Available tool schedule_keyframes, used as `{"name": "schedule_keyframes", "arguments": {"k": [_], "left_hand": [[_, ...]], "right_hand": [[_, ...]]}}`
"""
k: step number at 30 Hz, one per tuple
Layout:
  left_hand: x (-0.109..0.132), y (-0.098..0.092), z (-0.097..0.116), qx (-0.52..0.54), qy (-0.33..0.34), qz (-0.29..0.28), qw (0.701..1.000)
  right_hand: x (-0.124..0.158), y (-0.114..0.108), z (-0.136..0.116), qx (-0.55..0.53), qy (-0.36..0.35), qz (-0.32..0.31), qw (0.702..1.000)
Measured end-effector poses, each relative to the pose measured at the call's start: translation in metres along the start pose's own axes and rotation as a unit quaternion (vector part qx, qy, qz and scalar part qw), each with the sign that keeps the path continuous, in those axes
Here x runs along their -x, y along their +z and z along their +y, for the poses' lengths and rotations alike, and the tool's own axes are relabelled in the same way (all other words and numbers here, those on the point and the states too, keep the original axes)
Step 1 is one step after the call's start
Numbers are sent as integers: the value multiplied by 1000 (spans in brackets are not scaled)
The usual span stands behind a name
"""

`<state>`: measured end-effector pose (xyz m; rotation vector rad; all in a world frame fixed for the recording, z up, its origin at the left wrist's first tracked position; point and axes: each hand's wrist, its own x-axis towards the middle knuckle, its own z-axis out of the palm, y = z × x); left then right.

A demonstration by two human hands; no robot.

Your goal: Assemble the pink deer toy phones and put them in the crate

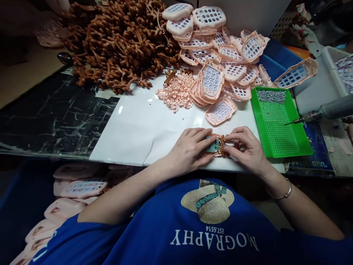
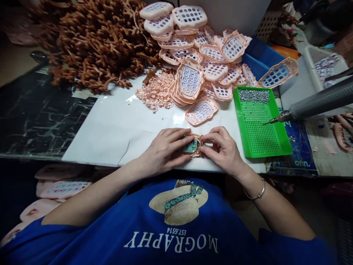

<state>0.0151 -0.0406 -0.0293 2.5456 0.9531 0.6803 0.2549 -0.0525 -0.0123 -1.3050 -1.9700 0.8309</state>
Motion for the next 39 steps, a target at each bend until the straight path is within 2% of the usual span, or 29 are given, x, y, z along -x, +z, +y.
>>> {"name": "schedule_keyframes", "arguments": {"k": [4,8,10,12,14,15,19,22,24,26,30,33,36,39], "left_hand": [[0,1,1,-13,0,10,1000],[2,3,1,-7,-2,13,1000],[3,3,1,3,0,13,1000],[6,2,1,11,-2,9,1000],[10,-2,3,13,-11,6,1000],[12,-4,4,14,-17,10,1000],[28,-18,8,52,-53,44,996],[42,-31,6,137,-130,72,979],[48,-36,3,246,-202,89,944],[50,-39,1,381,-250,112,883],[42,-36,5,604,-259,181,732],[26,-28,20,691,-263,195,645],[4,-17,38,734,-252,209,596],[-21,-5,57,750,-247,204,579]], "right_hand": [[1,2,-3,37,-17,-46,998],[2,1,-3,27,-13,-55,998],[0,-3,-3,6,-18,-38,999],[-6,-7,-3,-2,-37,13,999],[-17,-10,-3,32,-69,62,995],[-24,-10,-2,64,-88,67,992],[-51,3,1,198,-159,-13,967],[-60,17,0,280,-182,-60,941],[-59,20,0,301,-193,-70,931],[-53,16,2,297,-217,-68,927],[-30,-4,14,284,-309,-70,905],[-12,-15,15,251,-336,-25,907],[0,-13,-4,160,-279,41,946],[0,0,-30,102,-207,57,971]]}}
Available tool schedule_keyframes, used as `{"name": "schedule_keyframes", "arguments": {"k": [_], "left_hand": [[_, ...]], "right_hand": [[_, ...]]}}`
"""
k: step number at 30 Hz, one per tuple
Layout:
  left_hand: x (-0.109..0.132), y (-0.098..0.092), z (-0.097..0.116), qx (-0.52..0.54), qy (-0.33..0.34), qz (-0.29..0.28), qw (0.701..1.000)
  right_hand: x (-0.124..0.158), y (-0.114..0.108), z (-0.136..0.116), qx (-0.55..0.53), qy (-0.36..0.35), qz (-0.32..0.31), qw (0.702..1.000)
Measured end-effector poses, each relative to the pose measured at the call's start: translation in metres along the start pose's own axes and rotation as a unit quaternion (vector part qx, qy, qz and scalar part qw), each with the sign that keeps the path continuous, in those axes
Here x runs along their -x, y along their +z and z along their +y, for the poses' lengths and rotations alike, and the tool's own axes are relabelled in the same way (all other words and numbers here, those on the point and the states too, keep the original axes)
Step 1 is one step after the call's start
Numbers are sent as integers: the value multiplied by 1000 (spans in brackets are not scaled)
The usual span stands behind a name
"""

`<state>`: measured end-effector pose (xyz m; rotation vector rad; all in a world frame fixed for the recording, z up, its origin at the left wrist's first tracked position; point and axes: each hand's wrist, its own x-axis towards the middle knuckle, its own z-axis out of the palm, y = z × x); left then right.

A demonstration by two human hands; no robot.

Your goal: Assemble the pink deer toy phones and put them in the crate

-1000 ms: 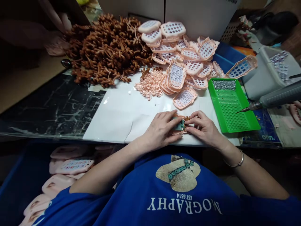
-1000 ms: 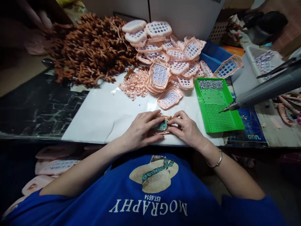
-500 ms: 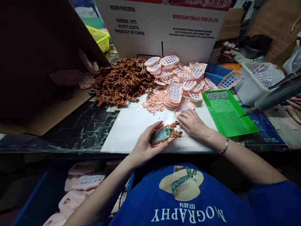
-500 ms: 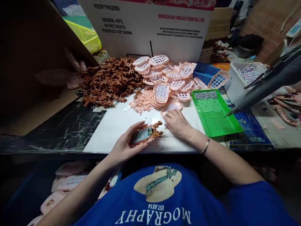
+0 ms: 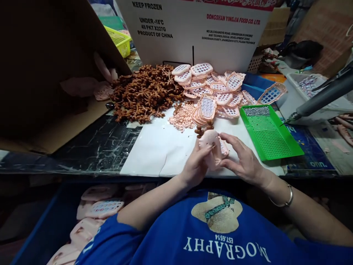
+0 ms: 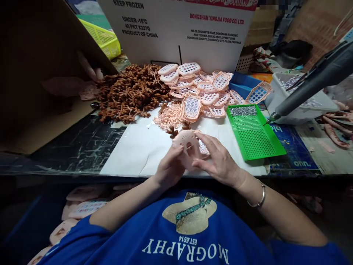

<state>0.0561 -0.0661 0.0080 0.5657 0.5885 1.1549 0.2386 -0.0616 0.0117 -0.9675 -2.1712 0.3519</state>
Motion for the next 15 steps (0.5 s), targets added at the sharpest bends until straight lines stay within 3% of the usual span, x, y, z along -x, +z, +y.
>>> {"name": "schedule_keyframes", "arguments": {"k": [4,7,9,11,15], "left_hand": [[-12,27,-13,32,47,21,998],[-14,29,-18,31,43,-22,998],[-13,19,-19,-14,59,-62,996],[-12,1,-18,-92,122,-55,987],[-13,-43,-14,-213,262,79,938]], "right_hand": [[-15,10,-13,8,30,6,999],[-18,8,-6,6,32,-1,999],[-19,3,1,18,40,-7,999],[-20,-1,7,56,66,-18,996],[-26,4,11,170,128,-71,974]]}}
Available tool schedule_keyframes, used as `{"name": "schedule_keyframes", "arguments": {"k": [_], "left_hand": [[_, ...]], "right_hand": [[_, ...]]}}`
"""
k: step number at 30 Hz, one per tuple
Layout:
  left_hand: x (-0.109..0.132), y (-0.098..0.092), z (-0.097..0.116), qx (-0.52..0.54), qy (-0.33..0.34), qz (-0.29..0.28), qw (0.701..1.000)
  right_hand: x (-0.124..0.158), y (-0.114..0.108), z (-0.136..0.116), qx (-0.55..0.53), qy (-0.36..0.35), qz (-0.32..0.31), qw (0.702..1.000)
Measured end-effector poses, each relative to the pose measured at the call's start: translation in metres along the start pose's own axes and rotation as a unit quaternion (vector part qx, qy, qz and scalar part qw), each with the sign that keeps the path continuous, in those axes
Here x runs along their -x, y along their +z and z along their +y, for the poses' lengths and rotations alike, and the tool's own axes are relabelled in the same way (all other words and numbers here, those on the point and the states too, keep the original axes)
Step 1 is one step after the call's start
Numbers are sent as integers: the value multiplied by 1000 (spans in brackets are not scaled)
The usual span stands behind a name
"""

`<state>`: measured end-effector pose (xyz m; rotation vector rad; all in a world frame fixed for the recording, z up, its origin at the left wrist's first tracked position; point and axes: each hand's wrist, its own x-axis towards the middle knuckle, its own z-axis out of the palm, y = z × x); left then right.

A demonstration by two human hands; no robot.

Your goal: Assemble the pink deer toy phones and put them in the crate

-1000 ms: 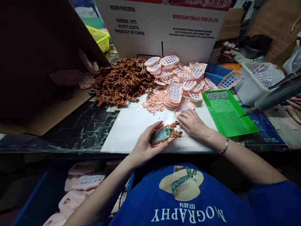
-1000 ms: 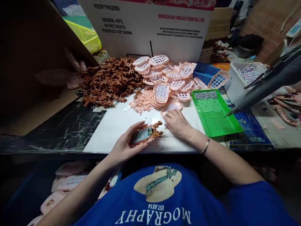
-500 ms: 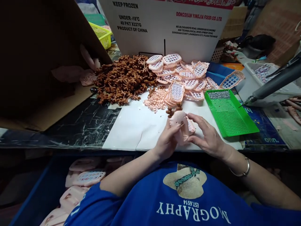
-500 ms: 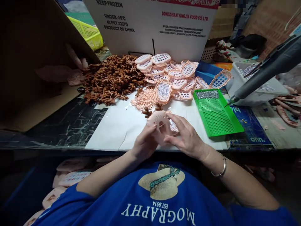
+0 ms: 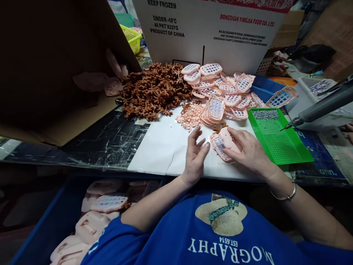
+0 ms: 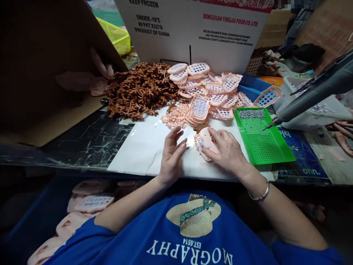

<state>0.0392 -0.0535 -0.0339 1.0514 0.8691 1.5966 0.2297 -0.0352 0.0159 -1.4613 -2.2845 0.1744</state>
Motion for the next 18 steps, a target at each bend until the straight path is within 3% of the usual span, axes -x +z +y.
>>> {"name": "schedule_keyframes", "arguments": {"k": [2,5,18], "left_hand": [[-3,-15,-6,-27,15,37,999],[-5,-25,-11,-42,8,41,998],[1,-26,-7,-11,-31,5,999]], "right_hand": [[-5,7,-5,51,15,-32,998],[-11,16,-13,110,29,-58,992],[-16,27,-29,216,65,-106,969]]}}
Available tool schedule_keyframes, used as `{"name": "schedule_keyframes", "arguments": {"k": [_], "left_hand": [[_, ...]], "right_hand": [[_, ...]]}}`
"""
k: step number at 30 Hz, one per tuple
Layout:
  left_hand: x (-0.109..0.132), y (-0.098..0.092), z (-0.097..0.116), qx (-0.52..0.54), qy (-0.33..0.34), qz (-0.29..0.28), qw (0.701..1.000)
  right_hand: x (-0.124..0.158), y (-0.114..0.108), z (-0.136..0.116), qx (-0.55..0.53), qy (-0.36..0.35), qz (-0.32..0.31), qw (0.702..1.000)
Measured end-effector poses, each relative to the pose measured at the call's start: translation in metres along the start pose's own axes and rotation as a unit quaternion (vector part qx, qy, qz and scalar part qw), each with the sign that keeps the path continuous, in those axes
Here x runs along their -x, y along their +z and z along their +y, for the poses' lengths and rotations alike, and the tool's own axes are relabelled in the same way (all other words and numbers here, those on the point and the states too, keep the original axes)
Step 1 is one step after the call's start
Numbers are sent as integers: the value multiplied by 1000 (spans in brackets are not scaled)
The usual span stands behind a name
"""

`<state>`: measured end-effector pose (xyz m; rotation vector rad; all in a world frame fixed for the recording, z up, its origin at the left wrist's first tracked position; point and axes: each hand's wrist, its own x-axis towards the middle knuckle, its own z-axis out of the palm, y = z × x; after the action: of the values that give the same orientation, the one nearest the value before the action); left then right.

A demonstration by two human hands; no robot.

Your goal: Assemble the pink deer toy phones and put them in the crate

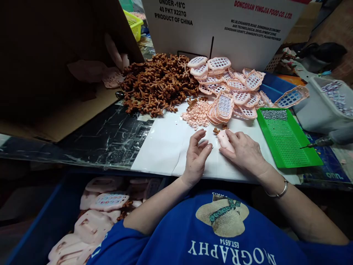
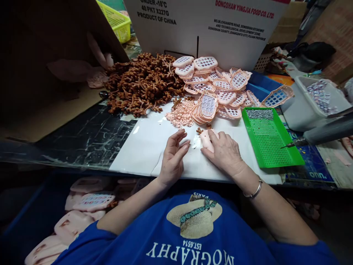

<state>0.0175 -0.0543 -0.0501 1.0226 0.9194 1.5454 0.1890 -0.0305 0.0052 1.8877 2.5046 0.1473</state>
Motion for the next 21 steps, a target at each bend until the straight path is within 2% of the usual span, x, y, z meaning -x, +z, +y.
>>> {"name": "schedule_keyframes", "arguments": {"k": [3,8,12,15,16,18,21], "left_hand": [[1,0,2,3,-6,3,1000],[0,1,0,7,-12,1,1000],[-4,2,1,23,-35,4,999],[-6,6,6,72,-113,14,991],[-6,9,8,99,-151,7,984],[-4,16,12,150,-217,-44,964],[1,29,15,180,-230,-140,946]], "right_hand": [[1,1,-3,21,-12,6,1000],[2,11,-3,26,-33,57,997],[3,22,4,-48,-37,82,995],[8,23,9,-140,-57,124,981],[10,22,10,-170,-68,141,973],[15,18,11,-216,-89,170,957],[21,13,12,-247,-111,191,943]]}}
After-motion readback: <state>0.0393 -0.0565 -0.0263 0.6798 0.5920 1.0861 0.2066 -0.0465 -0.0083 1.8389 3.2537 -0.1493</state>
